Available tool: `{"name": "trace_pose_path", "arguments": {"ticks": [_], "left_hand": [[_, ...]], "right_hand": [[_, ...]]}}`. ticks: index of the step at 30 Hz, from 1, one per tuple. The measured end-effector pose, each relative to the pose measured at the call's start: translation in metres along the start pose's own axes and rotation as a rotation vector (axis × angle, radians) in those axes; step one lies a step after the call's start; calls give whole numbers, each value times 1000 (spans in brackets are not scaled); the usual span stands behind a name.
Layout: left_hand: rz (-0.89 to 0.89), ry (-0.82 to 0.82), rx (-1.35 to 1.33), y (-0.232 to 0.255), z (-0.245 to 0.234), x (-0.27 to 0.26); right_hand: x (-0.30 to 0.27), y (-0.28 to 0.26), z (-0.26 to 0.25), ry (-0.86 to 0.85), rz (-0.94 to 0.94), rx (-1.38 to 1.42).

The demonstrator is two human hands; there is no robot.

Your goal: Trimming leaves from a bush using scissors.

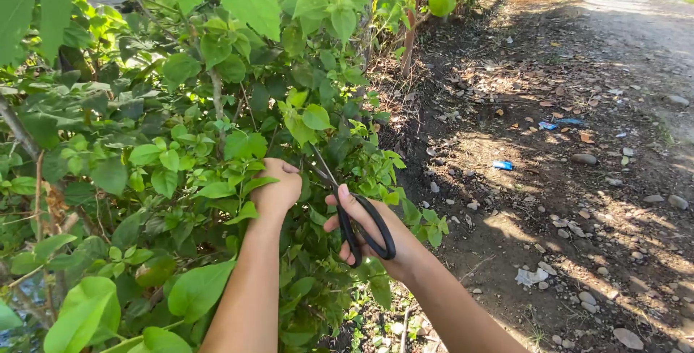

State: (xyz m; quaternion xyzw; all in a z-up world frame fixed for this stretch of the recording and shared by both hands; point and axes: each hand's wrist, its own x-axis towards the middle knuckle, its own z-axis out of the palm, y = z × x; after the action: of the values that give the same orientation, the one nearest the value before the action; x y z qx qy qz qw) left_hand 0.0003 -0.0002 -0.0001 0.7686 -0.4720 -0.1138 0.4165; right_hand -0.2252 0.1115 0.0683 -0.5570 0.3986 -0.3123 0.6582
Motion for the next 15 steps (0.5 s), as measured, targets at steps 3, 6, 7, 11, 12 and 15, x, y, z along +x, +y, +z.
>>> {"name": "trace_pose_path", "arguments": {"ticks": [3, 6, 7, 11, 12, 15], "left_hand": [[38, 87, 116, -10, 11, 8], [-2, 26, 125, 3, -2, -2], [-3, 20, 123, 11, -5, -8], [-64, -108, 97, 24, -8, -15], [-3, -121, 132, 23, -5, -14], [10, -121, 132, 24, -4, -13]], "right_hand": [[9, 4, -6, -11, 0, 33], [0, -2, -5, -36, -46, -58], [3, 0, -4, -32, -42, -59], [24, 4, -1, -32, -36, -57], [31, 4, 0, -14, -5, -28], [48, 1, 1, -17, 30, 43]]}}
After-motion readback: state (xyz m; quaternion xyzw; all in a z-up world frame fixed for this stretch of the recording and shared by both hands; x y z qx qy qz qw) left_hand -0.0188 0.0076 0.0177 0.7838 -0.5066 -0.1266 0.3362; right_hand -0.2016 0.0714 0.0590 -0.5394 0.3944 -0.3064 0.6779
